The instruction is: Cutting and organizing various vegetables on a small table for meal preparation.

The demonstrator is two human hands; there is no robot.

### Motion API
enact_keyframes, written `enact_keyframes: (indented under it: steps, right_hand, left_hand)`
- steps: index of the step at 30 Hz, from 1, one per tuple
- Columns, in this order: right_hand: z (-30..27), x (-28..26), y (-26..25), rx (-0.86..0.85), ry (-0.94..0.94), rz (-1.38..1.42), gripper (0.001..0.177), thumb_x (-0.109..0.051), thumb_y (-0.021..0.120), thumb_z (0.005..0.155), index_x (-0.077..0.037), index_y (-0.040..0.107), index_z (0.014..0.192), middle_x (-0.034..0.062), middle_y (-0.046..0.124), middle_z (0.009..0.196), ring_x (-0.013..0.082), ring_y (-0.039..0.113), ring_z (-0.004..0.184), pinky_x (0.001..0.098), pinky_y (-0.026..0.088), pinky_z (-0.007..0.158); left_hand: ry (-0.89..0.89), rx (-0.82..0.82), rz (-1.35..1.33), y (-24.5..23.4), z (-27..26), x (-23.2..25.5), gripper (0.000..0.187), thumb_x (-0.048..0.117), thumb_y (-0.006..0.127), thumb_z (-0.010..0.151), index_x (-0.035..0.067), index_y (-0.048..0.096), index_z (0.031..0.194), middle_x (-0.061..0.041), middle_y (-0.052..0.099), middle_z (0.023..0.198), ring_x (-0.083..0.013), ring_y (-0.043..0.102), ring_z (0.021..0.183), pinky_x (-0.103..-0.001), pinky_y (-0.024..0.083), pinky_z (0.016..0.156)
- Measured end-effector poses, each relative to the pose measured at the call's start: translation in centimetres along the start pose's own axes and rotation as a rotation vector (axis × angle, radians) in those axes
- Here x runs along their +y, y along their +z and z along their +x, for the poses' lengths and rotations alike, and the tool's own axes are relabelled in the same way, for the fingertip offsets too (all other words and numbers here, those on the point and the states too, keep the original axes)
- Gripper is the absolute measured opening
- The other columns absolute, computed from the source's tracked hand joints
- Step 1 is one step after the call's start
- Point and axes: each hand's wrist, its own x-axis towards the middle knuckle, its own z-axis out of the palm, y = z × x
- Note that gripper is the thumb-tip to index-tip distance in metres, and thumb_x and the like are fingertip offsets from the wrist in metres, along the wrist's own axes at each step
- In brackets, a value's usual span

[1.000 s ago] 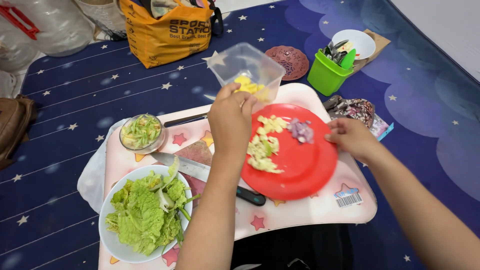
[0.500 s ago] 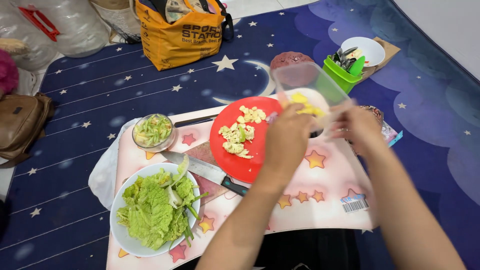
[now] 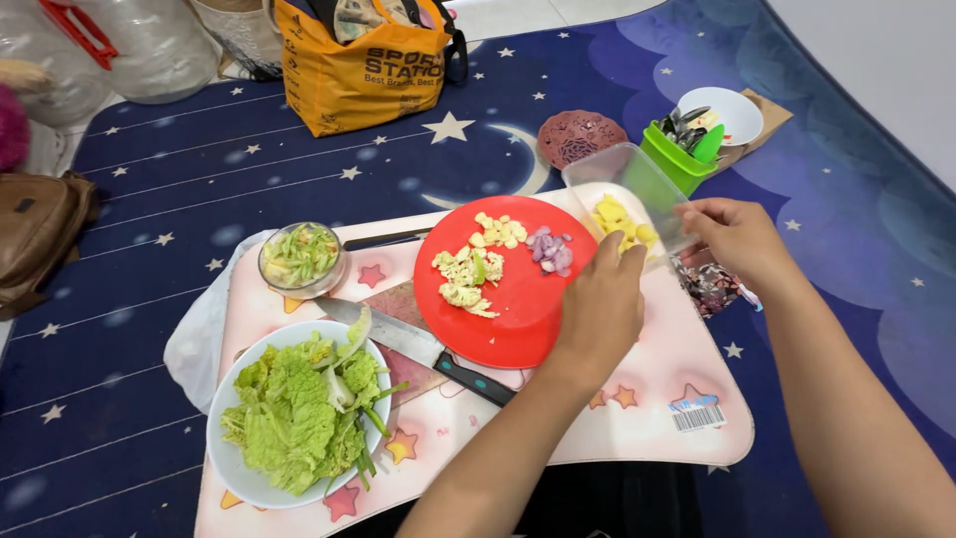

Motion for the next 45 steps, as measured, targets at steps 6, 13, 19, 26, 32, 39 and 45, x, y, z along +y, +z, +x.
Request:
enact_keyframes:
  steps: [6,13,19,26,32,39,45]
  right_hand:
    - [0.2,0.5,-1.2,0.120,-0.165,-0.468,0.035,-0.026,0.071,0.105,0.002,0.070,0.127,0.0112,0.069,0.099,0.0225,0.068,0.082,0.0371,0.055,0.069]
    - [-6.0,-2.3,3.8,0.154,-0.507,-0.225,0.032,-0.021,0.073,0.110,-0.001,0.059,0.131,0.0090,0.066,0.108,0.0155,0.063,0.093,0.0316,0.053,0.081]
    - [-17.4,-14.1,19.0,-0.481,-0.650,-0.452,0.031,-0.025,0.074,0.084,-0.013,0.073,0.113,0.0043,0.074,0.108,0.0177,0.074,0.091,0.0318,0.060,0.072]
    - [-18.3,-18.4,28.1,-0.710,-0.957,-0.431,0.035,-0.014,0.069,0.088,-0.017,0.071,0.123,0.0055,0.067,0.118,0.0239,0.064,0.110,0.0367,0.052,0.091]
    - [-16.9,-19.1,31.4,-0.825,-1.223,-0.557,0.037,-0.014,0.076,0.079,-0.013,0.071,0.116,0.0069,0.065,0.105,0.0288,0.059,0.110,0.0450,0.046,0.091]
    - [-16.3,-20.1,30.4,-0.779,-1.210,-0.309,0.019,-0.008,0.075,0.081,-0.011,0.074,0.100,0.0043,0.066,0.105,0.0261,0.060,0.113,0.0410,0.046,0.100]
    - [-14.2,-20.4,26.2,-0.659,-0.937,-0.026,0.019,0.002,0.067,0.087,-0.005,0.071,0.103,0.0070,0.070,0.115,0.0186,0.068,0.111,0.0322,0.054,0.099]
  left_hand:
    - [0.080,-0.045,-0.020,-12.2,-6.3,4.1,0.050,0.014,0.068,0.089,0.006,0.059,0.137,-0.021,0.057,0.144,-0.0377,0.069,0.111,-0.047,0.057,0.087]
    - [-0.144,0.194,0.200,-27.6,-14.0,0.4,0.042,0.012,0.077,0.082,0.008,0.068,0.123,-0.019,0.063,0.138,-0.0355,0.068,0.119,-0.042,0.056,0.095]
    - [-0.612,0.306,0.339,-33.9,-17.2,-1.3,0.036,0.022,0.076,0.084,0.011,0.071,0.118,-0.006,0.071,0.119,-0.0222,0.075,0.099,-0.035,0.061,0.080]
    - [-0.469,0.107,0.378,-31.7,-19.1,-2.5,0.058,0.037,0.090,0.061,0.008,0.070,0.106,-0.009,0.063,0.113,-0.0320,0.065,0.105,-0.042,0.054,0.078]
    - [-0.375,0.147,0.458,-30.9,-19.4,-3.7,0.050,0.033,0.087,0.070,0.006,0.070,0.109,-0.014,0.060,0.115,-0.0344,0.061,0.104,-0.043,0.051,0.085]
    - [-0.312,0.228,0.400,-31.6,-18.6,-3.5,0.022,0.025,0.080,0.080,0.011,0.076,0.096,-0.012,0.065,0.122,-0.0297,0.064,0.106,-0.041,0.051,0.091]
    - [-0.359,0.316,0.332,-33.0,-17.7,-2.8,0.030,0.011,0.064,0.094,0.008,0.067,0.123,-0.012,0.067,0.124,-0.0303,0.065,0.114,-0.041,0.051,0.095]
